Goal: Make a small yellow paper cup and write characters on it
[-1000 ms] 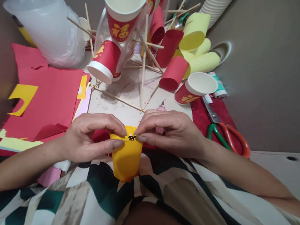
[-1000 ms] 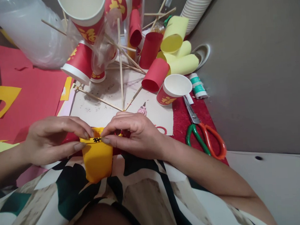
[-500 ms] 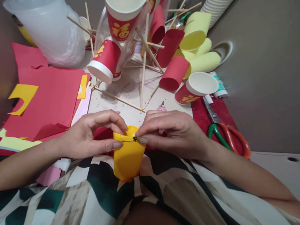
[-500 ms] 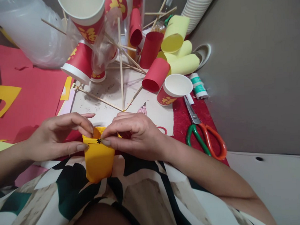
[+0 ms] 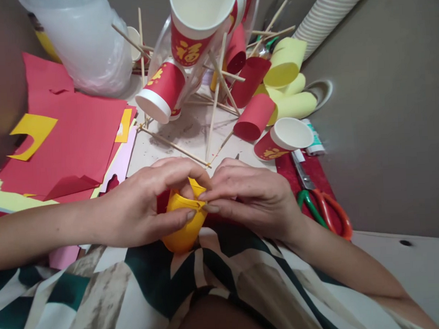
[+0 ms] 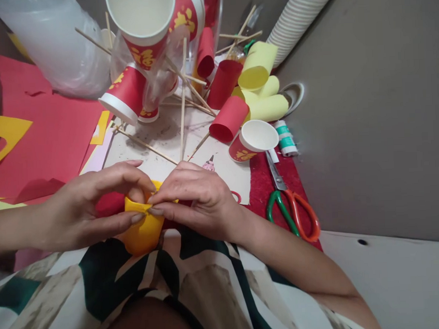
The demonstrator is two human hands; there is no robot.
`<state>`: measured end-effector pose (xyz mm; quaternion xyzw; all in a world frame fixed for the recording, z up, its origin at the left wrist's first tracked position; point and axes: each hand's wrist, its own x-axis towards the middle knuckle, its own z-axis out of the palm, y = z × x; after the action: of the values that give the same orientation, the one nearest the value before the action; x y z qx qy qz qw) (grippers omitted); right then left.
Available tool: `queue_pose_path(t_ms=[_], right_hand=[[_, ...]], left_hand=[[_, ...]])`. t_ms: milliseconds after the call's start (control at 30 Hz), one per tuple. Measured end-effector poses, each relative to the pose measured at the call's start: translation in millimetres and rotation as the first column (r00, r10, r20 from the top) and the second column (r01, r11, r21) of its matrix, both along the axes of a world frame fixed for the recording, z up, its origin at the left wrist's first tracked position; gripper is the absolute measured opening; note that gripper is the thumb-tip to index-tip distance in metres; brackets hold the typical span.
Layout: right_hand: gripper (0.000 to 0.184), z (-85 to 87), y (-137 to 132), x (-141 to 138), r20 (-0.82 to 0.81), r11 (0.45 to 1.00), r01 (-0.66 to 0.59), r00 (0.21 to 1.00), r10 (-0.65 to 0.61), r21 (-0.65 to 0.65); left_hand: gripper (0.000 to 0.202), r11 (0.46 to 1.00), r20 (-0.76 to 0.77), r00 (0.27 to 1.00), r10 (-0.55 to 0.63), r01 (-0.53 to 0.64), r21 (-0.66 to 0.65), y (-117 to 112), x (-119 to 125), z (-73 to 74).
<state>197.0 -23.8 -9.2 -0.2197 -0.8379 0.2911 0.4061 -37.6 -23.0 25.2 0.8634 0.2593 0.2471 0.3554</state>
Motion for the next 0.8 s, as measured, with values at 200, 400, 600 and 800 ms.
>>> queue_pose_path(t_ms=[200, 400, 600, 800], right_hand=[[0.008, -2.7, -0.4, -0.7, 0.001, 0.999, 0.012, 1.0, -0.012, -0.044], [0.006, -2.1, -1.1, -3.1, 0.002, 0.997, 0.004, 1.0, -0.004, -0.073], [0.007, -2.0, -4.5, -2.1, 0.015, 0.995, 0.017, 1.0, -0.016, -0.097], [0.008, -3.0, -8.2, -3.8, 0.041, 0.994, 0.05, 0.998, -0.046, -0.102]], left_hand=[[0.019, 0.985, -0.009, 0.991, 0.136, -0.136, -0.109, -5.5, -5.6, -9.2], [0.006, 0.985, -0.024, 0.989, 0.148, -0.15, -0.082, -8.2, -7.7, -13.1], [0.005, 0.981, -0.01, 0.985, 0.175, -0.175, -0.083, -8.4, -4.4, -15.5], [0.006, 0.981, -0.002, 0.983, 0.185, -0.185, -0.062, -12.1, -1.3, -15.3]])
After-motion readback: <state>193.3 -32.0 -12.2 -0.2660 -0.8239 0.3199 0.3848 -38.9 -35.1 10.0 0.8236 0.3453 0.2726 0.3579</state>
